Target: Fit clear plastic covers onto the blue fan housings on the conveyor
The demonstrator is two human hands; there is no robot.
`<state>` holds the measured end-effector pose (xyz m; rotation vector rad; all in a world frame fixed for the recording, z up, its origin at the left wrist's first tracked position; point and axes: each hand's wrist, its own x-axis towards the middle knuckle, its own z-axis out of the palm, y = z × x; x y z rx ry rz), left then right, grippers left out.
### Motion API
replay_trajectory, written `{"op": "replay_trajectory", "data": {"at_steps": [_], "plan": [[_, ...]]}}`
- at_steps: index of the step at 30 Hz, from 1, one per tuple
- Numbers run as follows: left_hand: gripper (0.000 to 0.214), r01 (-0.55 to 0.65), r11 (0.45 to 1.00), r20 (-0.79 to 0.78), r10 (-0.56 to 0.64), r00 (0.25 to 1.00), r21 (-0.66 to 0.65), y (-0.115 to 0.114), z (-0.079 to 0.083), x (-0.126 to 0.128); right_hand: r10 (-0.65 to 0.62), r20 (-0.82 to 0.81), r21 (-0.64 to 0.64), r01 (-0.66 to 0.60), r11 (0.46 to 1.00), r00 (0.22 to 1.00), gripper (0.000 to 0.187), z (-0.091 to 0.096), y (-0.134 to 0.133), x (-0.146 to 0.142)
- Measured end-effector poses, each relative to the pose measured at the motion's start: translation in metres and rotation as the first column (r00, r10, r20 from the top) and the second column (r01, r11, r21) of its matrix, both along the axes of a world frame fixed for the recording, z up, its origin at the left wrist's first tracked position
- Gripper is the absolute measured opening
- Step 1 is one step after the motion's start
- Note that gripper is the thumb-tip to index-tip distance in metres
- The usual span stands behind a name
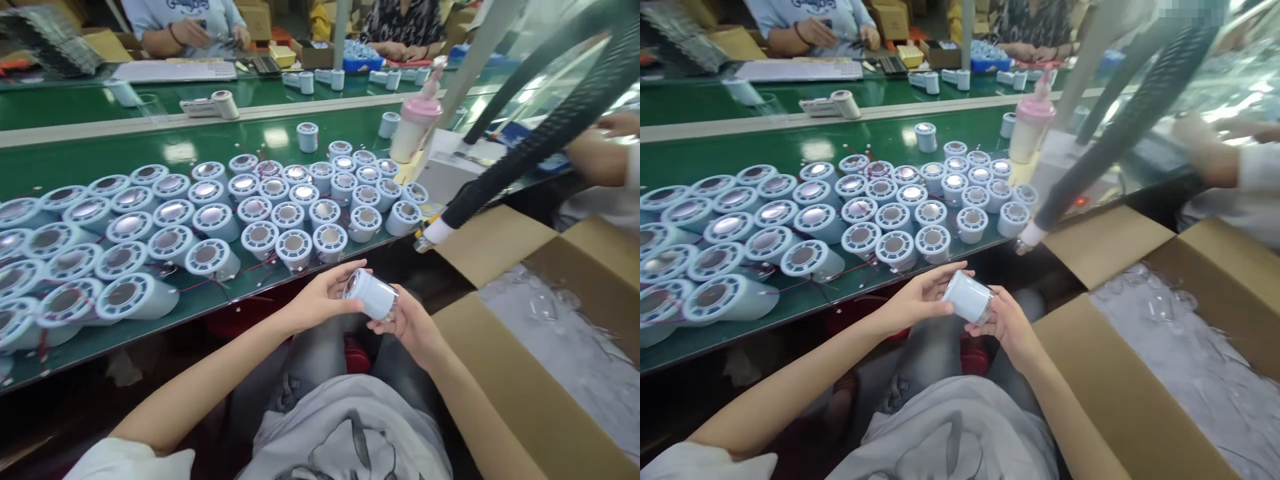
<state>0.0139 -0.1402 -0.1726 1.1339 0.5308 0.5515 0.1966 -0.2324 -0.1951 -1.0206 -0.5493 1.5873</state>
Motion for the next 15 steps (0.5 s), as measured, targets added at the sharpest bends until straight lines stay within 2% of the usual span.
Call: {"op": "replay_trajectory", "data": {"at_steps": [4,8,11,15], "plan": [[0.069,0.015,0.998,-0.005,-0.015,1.000,-0.061,0.029,-0.009,0.052,-0.247,0.024,0.054,0.246,0.968,0.969,0.043,-0.021,0.011,0.011],[0.068,0.069,0.997,-0.013,-0.070,0.997,-0.022,0.049,-0.011,0.086,-0.356,0.025,0.081,0.353,0.932,0.934,0.043,-0.030,0.023,0.025],[0.064,0.091,0.996,-0.030,-0.090,0.995,0.020,0.055,-0.009,0.091,-0.366,0.035,0.088,0.362,0.928,0.930,0.043,-0.029,0.029,0.031],[0.059,0.103,0.991,-0.051,-0.100,0.994,0.081,0.052,-0.004,0.074,-0.330,0.076,0.098,0.322,0.942,0.941,0.045,-0.023,0.030,0.031]]}}
